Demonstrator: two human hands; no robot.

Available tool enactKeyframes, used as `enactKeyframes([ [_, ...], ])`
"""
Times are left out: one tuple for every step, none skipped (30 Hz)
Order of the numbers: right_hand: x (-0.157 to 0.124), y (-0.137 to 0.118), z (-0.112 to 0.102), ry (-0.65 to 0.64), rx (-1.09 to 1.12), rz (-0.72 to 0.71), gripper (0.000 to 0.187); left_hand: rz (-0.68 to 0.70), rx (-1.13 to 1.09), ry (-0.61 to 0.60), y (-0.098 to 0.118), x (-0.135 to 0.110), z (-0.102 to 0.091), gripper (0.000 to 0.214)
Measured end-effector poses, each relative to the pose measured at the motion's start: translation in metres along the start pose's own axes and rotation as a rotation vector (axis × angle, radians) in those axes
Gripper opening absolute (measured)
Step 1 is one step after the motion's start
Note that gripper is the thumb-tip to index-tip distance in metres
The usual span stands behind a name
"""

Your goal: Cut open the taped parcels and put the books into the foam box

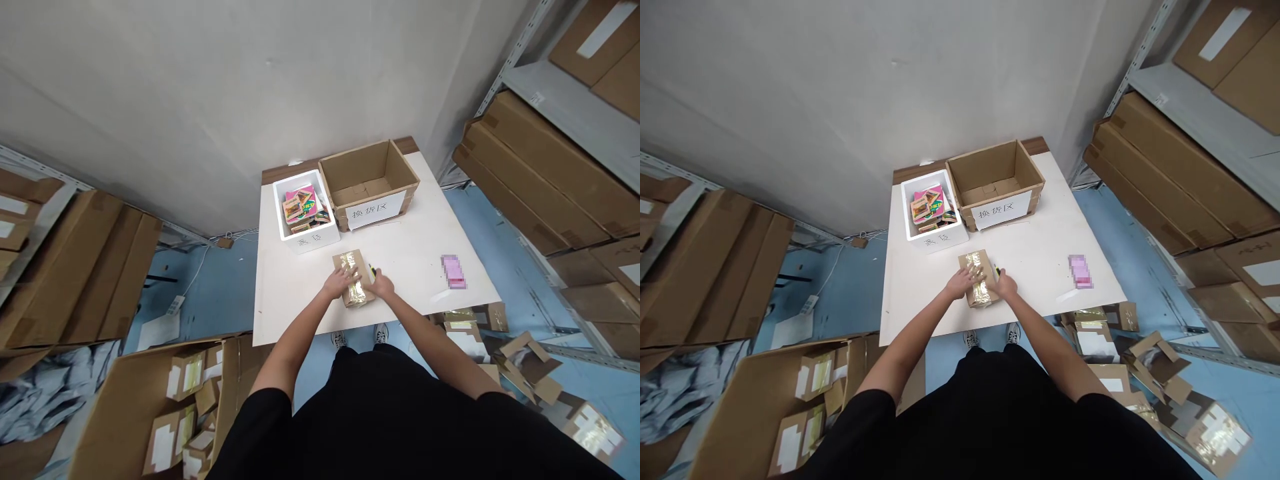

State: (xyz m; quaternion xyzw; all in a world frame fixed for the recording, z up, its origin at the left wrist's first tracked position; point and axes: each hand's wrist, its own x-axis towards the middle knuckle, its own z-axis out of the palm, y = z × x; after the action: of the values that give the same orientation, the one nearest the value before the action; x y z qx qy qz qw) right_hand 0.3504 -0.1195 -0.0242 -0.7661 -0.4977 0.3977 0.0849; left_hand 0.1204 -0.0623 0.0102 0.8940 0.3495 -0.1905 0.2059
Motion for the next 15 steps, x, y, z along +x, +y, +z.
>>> enactKeyframes([
  [-0.006, 0.008, 0.005, -0.008, 0.017, 0.001, 0.081, 0.05, -0.006, -0.059, -0.002, 0.007, -0.002, 0.107],
  [-0.008, 0.013, 0.007, -0.009, 0.028, 0.002, 0.08, 0.062, -0.01, -0.098, -0.002, 0.012, -0.001, 0.113],
  [-0.006, 0.016, 0.007, 0.0, 0.026, 0.007, 0.08, 0.039, -0.009, -0.112, 0.001, 0.016, 0.002, 0.119],
  [0.0, 0.015, 0.005, 0.01, 0.011, 0.015, 0.08, -0.01, -0.008, -0.105, 0.006, 0.018, 0.008, 0.123],
  [0.008, 0.01, 0.0, 0.025, -0.016, 0.019, 0.079, -0.081, -0.011, -0.08, 0.013, 0.02, 0.015, 0.125],
  [0.018, 0.004, -0.006, 0.045, -0.05, 0.019, 0.078, -0.169, -0.022, -0.053, 0.023, 0.021, 0.023, 0.124],
  [0.029, -0.005, -0.012, 0.064, -0.083, 0.013, 0.076, -0.265, -0.041, -0.03, 0.033, 0.022, 0.031, 0.122],
  [0.039, -0.014, -0.019, 0.097, -0.107, -0.007, 0.073, -0.361, -0.063, -0.013, 0.045, 0.023, 0.038, 0.116],
  [0.049, -0.024, -0.024, 0.114, -0.131, -0.031, 0.073, -0.441, -0.086, -0.003, 0.056, 0.024, 0.045, 0.109],
  [0.056, -0.031, -0.029, 0.121, -0.146, -0.053, 0.072, -0.496, -0.104, 0.008, 0.066, 0.025, 0.051, 0.099],
  [0.062, -0.036, -0.034, 0.129, -0.143, -0.076, 0.068, -0.53, -0.117, 0.02, 0.075, 0.025, 0.055, 0.09],
  [0.065, -0.037, -0.037, 0.137, -0.122, -0.088, 0.062, -0.546, -0.124, 0.035, 0.081, 0.025, 0.057, 0.083],
  [0.065, -0.035, -0.04, 0.148, -0.083, -0.09, 0.053, -0.553, -0.127, 0.055, 0.085, 0.025, 0.058, 0.077],
  [0.063, -0.029, -0.043, 0.155, -0.027, -0.086, 0.044, -0.555, -0.127, 0.074, 0.087, 0.024, 0.057, 0.074],
  [0.058, -0.019, -0.045, 0.146, 0.038, -0.079, 0.037, -0.558, -0.122, 0.095, 0.086, 0.022, 0.056, 0.072],
])
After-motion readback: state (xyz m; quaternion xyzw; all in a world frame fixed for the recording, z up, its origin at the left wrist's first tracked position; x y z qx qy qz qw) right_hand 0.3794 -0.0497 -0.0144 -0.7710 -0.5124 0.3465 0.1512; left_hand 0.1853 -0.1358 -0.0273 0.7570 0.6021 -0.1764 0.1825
